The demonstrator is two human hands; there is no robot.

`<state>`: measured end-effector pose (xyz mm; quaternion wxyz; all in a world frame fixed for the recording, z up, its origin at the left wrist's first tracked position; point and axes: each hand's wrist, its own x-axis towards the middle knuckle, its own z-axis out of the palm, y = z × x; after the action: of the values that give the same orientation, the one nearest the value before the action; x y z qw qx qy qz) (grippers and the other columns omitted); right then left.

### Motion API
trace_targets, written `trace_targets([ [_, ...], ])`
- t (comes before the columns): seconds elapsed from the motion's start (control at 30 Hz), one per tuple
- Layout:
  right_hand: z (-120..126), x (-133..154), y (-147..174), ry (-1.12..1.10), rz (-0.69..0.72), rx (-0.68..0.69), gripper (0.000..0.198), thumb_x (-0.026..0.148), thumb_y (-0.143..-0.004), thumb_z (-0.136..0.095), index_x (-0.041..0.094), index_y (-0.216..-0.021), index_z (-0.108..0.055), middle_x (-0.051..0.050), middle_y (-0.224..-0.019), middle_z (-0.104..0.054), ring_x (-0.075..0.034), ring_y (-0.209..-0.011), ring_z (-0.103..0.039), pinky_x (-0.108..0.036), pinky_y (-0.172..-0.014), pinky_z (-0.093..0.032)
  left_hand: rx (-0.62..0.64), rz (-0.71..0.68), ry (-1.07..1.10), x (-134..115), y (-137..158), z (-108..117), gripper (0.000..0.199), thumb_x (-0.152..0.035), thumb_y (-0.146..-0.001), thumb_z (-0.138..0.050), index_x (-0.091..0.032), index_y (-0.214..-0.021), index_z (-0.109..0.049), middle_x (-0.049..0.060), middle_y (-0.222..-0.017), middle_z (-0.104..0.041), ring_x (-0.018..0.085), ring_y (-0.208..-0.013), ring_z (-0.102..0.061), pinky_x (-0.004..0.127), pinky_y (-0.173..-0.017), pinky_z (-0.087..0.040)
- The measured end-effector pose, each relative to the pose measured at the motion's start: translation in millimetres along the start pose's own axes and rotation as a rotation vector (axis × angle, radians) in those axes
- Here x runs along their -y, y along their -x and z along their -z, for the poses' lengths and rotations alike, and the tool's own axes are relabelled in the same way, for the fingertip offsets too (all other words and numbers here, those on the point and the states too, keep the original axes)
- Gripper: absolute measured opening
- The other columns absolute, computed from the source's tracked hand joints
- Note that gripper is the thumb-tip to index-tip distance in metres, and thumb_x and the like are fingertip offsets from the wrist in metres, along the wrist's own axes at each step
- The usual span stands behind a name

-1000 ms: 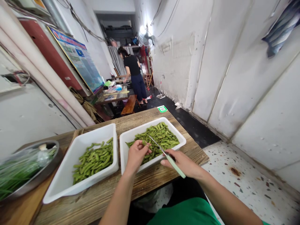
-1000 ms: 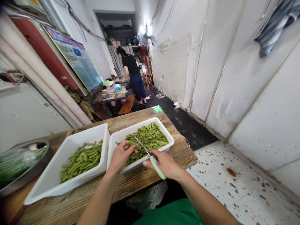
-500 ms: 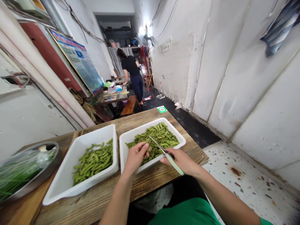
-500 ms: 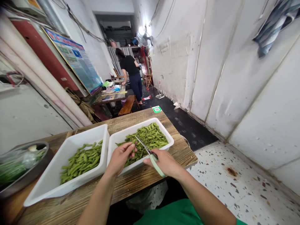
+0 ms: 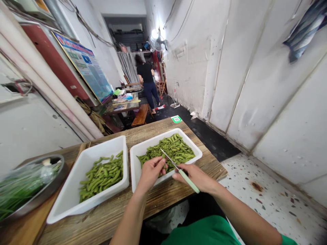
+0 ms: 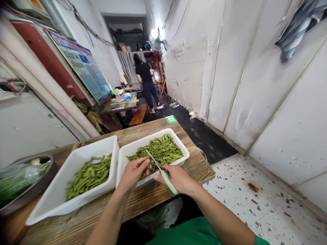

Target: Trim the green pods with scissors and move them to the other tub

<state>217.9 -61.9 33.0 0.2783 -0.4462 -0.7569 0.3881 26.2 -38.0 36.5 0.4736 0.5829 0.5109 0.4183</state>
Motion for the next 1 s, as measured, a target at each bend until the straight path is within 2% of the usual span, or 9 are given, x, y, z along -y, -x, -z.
trace_targets([
  [0.2,-2.2,-4.7,1.2,0.008,-0.022,-0.003,0.036,0.049,-0.080,-0.054,0.014,-0.076,-0.063,-0.003,-0.069,-0.061,-0.016,-0.065,-0.053,-0.023,-0.061,-0.038,0.025,-0.017,-0.116,5.1,-0.2,0.9,0.033,-0.045,-0.076,-0.056,-0.016,-0.063,-0.062,0.000,-0.050,-0.056,0.010,-0.043,-0.044,0.021,-0.046,-0.030],
  [0.4,-5.7,-12.4,0.0,-0.003,-0.058,-0.032,0.038,0.050,-0.077,-0.058,0.013,-0.076,-0.066,-0.005,-0.072,-0.064,-0.018,-0.068,-0.055,-0.025,-0.063,-0.040,0.056,0.045,-0.067,6.1,-2.0,-3.4,0.032,-0.045,-0.073,-0.059,-0.015,-0.063,-0.061,0.001,-0.056,-0.059,0.009,-0.043,-0.047,0.021,-0.044,-0.032],
  [0.57,-2.9,-14.9,1.8,0.015,-0.045,-0.007,0.037,0.051,-0.077,-0.058,0.014,-0.074,-0.063,-0.001,-0.065,-0.057,-0.014,-0.060,-0.050,-0.022,-0.057,-0.037,-0.086,0.036,-0.106,13.1,-7.2,1.8,0.038,-0.039,-0.070,-0.062,-0.014,-0.099,-0.065,-0.002,-0.055,-0.058,0.011,-0.041,-0.049,0.022,-0.044,-0.035],
  [0.63,-1.8,-15.1,3.0,0.011,-0.045,-0.008,0.037,0.052,-0.078,-0.057,0.015,-0.074,-0.061,0.001,-0.061,-0.053,-0.012,-0.057,-0.047,-0.022,-0.054,-0.035,-0.171,-0.009,-0.141,13.5,-8.6,7.3,0.042,-0.037,-0.069,-0.063,-0.015,-0.104,-0.064,-0.001,-0.056,-0.061,0.013,-0.043,-0.052,0.024,-0.047,-0.038],
  [0.7,-0.9,-15.1,4.1,-0.011,-0.052,-0.017,0.036,0.051,-0.078,-0.057,0.016,-0.076,-0.060,0.002,-0.059,-0.050,-0.011,-0.054,-0.046,-0.022,-0.053,-0.035,-0.230,-0.041,-0.159,10.3,-8.6,12.8,0.040,-0.038,-0.068,-0.063,-0.016,-0.102,-0.066,0.002,-0.065,-0.065,0.014,-0.047,-0.056,0.025,-0.049,-0.040],
  [0.77,0.2,-14.9,5.1,-0.054,-0.061,-0.025,0.035,0.051,-0.078,-0.058,0.016,-0.078,-0.060,0.002,-0.058,-0.049,-0.011,-0.053,-0.046,-0.021,-0.052,-0.035,-0.248,-0.061,-0.128,5.2,-7.8,17.0,0.038,-0.038,-0.068,-0.064,-0.018,-0.100,-0.067,0.007,-0.087,-0.069,0.014,-0.053,-0.059,0.025,-0.052,-0.042],
  [0.87,2.0,-14.0,6.5,-0.131,-0.083,-0.032,0.035,0.051,-0.077,-0.059,0.016,-0.079,-0.059,0.004,-0.054,-0.046,-0.010,-0.050,-0.044,-0.021,-0.050,-0.035,-0.134,-0.070,-0.069,1.9,-9.3,21.2,0.033,-0.036,-0.068,-0.065,-0.020,-0.097,-0.068,0.011,-0.117,-0.060,0.015,-0.063,-0.062,0.027,-0.056,-0.045],
  [0.93,2.7,-13.0,7.7,-0.182,-0.104,-0.027,0.035,0.051,-0.076,-0.060,0.017,-0.079,-0.058,0.005,-0.051,-0.042,-0.009,-0.046,-0.041,-0.020,-0.047,-0.035,-0.059,-0.071,-0.181,5.0,-12.5,23.4,0.025,-0.031,-0.066,-0.066,-0.021,-0.088,-0.071,0.011,-0.112,-0.064,0.020,-0.071,-0.064,0.030,-0.062,-0.046],
  [1.0,2.5,-12.4,9.0,-0.232,-0.125,-0.015,0.035,0.051,-0.075,-0.061,0.017,-0.080,-0.058,0.006,-0.049,-0.039,-0.008,-0.043,-0.039,-0.020,-0.045,-0.034,-0.088,-0.103,-0.385,9.8,-15.4,26.3,0.016,-0.024,-0.064,-0.066,-0.022,-0.079,-0.073,0.011,-0.098,-0.069,0.025,-0.082,-0.063,0.033,-0.074,-0.046],
])
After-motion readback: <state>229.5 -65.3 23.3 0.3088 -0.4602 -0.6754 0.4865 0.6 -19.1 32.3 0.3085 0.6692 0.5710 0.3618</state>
